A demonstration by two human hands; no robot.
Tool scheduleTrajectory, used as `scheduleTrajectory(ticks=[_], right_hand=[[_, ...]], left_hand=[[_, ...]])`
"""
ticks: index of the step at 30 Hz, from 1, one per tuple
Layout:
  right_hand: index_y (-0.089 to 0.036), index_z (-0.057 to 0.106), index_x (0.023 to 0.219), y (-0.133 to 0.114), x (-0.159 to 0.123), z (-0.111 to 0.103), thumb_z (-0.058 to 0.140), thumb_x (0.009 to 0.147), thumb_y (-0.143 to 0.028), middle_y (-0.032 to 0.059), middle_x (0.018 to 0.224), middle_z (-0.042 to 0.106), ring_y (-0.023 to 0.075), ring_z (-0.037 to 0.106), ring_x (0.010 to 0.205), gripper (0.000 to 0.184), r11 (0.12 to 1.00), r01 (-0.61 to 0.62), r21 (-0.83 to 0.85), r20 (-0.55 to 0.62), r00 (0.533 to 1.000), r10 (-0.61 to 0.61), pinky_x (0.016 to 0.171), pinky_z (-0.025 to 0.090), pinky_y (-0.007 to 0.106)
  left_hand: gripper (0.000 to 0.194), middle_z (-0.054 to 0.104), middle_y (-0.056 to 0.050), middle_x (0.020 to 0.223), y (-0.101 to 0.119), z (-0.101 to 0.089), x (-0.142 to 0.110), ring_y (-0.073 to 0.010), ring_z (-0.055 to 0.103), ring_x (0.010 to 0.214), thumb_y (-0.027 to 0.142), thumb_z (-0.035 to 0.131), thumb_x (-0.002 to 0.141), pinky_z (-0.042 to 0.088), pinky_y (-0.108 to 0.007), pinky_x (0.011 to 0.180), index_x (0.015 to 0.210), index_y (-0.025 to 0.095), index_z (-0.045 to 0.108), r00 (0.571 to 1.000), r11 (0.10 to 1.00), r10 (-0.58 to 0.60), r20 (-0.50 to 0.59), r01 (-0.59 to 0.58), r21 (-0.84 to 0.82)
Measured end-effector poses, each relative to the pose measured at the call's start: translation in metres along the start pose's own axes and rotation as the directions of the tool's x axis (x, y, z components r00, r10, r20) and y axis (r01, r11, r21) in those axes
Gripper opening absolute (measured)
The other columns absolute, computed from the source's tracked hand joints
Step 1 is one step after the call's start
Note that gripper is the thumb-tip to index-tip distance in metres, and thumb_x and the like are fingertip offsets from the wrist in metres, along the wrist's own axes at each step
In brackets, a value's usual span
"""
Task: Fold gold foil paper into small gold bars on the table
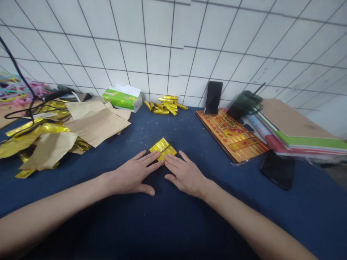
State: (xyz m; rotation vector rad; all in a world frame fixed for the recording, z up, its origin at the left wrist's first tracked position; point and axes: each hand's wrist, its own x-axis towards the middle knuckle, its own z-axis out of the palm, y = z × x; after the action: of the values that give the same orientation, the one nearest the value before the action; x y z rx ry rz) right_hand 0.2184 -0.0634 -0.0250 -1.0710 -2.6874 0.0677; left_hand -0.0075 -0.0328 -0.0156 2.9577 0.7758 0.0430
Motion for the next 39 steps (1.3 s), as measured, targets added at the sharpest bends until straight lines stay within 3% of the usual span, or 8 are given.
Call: scheduleTrajectory(ticks=[9, 15, 21, 28, 33, 35, 37, 39], right_hand=[[-0.015, 0.050, 0.121, 0.000, -0.003, 0.003, 0.040, 0.088, -0.030, 0.0123, 0.123, 0.053, 0.0217, 0.044, 0.119, 0.038, 0.988, -0.140, -0.068, -0.081, 0.988, 0.134, 0.102, 0.028, 0.048], [-0.014, 0.049, 0.122, -0.002, -0.002, 0.000, 0.039, 0.089, -0.034, 0.0122, 0.124, 0.052, 0.0219, 0.044, 0.119, 0.040, 0.984, -0.152, -0.089, -0.062, 0.987, 0.147, 0.101, 0.028, 0.050], [-0.020, 0.040, 0.129, -0.003, -0.002, -0.001, 0.041, 0.087, -0.038, 0.0087, 0.132, 0.044, 0.0232, 0.034, 0.126, 0.045, 0.997, -0.054, -0.060, 0.020, 0.998, 0.055, 0.103, 0.019, 0.056], [-0.019, 0.044, 0.126, 0.001, 0.001, 0.003, 0.035, 0.090, -0.037, 0.0086, 0.131, 0.046, 0.0218, 0.037, 0.124, 0.042, 0.979, -0.183, -0.090, -0.019, 0.983, 0.182, 0.103, 0.021, 0.053], [-0.020, 0.045, 0.125, 0.001, 0.002, 0.001, 0.039, 0.088, -0.037, 0.0084, 0.130, 0.048, 0.0217, 0.039, 0.123, 0.042, 0.978, -0.207, 0.019, -0.046, 0.977, 0.207, 0.102, 0.025, 0.051], [-0.020, 0.049, 0.122, 0.003, 0.008, -0.003, 0.040, 0.087, -0.037, 0.0087, 0.126, 0.052, 0.0212, 0.045, 0.118, 0.039, 0.956, -0.281, 0.085, -0.116, 0.950, 0.289, 0.099, 0.032, 0.046], [-0.020, 0.057, 0.112, 0.009, 0.019, -0.008, 0.041, 0.087, -0.036, 0.0079, 0.114, 0.060, 0.0205, 0.054, 0.106, 0.034, 0.898, -0.418, 0.140, -0.164, 0.884, 0.437, 0.091, 0.040, 0.039], [-0.020, 0.061, 0.102, 0.020, 0.034, -0.012, 0.045, 0.084, -0.038, 0.0068, 0.099, 0.066, 0.0208, 0.060, 0.091, 0.030, 0.819, -0.552, 0.158, -0.090, 0.817, 0.569, 0.078, 0.046, 0.034]], left_hand=[[0.082, 0.028, -0.014, 0.141, -0.002, -0.002, 0.000, -0.0274, 0.024, 0.130, 0.073, 0.038, 0.070, 0.018, -0.044, 0.104, 0.134, 0.021, 0.031, 1.000, 1.000, 0.021, -0.023, -0.021, -0.016], [0.083, 0.028, -0.016, 0.141, -0.001, -0.003, 0.000, -0.0275, 0.023, 0.130, 0.073, 0.036, 0.070, 0.018, -0.044, 0.104, 0.134, 0.020, 0.030, 1.000, 1.000, 0.006, 0.002, -0.006, -0.011], [0.086, 0.024, -0.015, 0.142, 0.000, 0.000, 0.000, -0.0277, 0.022, 0.131, 0.072, 0.038, 0.071, 0.018, -0.043, 0.103, 0.137, 0.019, 0.022, 1.000, 1.000, 0.008, -0.007, -0.008, 0.000], [0.084, 0.024, -0.015, 0.142, 0.002, -0.001, 0.000, -0.0289, 0.019, 0.131, 0.072, 0.037, 0.071, 0.018, -0.046, 0.103, 0.136, 0.020, 0.024, 1.000, 1.000, -0.006, 0.010, 0.006, 0.004], [0.081, 0.029, -0.017, 0.140, 0.004, -0.002, 0.000, -0.0292, 0.022, 0.131, 0.072, 0.032, 0.073, 0.014, -0.049, 0.103, 0.135, 0.019, 0.026, 1.000, 0.999, -0.006, -0.020, 0.007, 0.034], [0.081, 0.032, -0.018, 0.138, 0.005, -0.002, 0.000, -0.0300, 0.024, 0.130, 0.072, 0.029, 0.074, 0.013, -0.050, 0.103, 0.134, 0.018, 0.028, 0.999, 0.999, -0.003, -0.040, 0.005, 0.049], [0.080, 0.033, -0.019, 0.137, 0.006, -0.001, 0.000, -0.0308, 0.025, 0.129, 0.071, 0.028, 0.075, 0.013, -0.051, 0.103, 0.134, 0.017, 0.030, 0.998, 0.998, 0.003, -0.057, 0.001, 0.062], [0.079, 0.034, -0.020, 0.136, 0.007, 0.000, 0.000, -0.0314, 0.025, 0.129, 0.071, 0.027, 0.076, 0.012, -0.052, 0.102, 0.133, 0.016, 0.031, 0.997, 0.997, 0.004, -0.072, 0.002, 0.075]])
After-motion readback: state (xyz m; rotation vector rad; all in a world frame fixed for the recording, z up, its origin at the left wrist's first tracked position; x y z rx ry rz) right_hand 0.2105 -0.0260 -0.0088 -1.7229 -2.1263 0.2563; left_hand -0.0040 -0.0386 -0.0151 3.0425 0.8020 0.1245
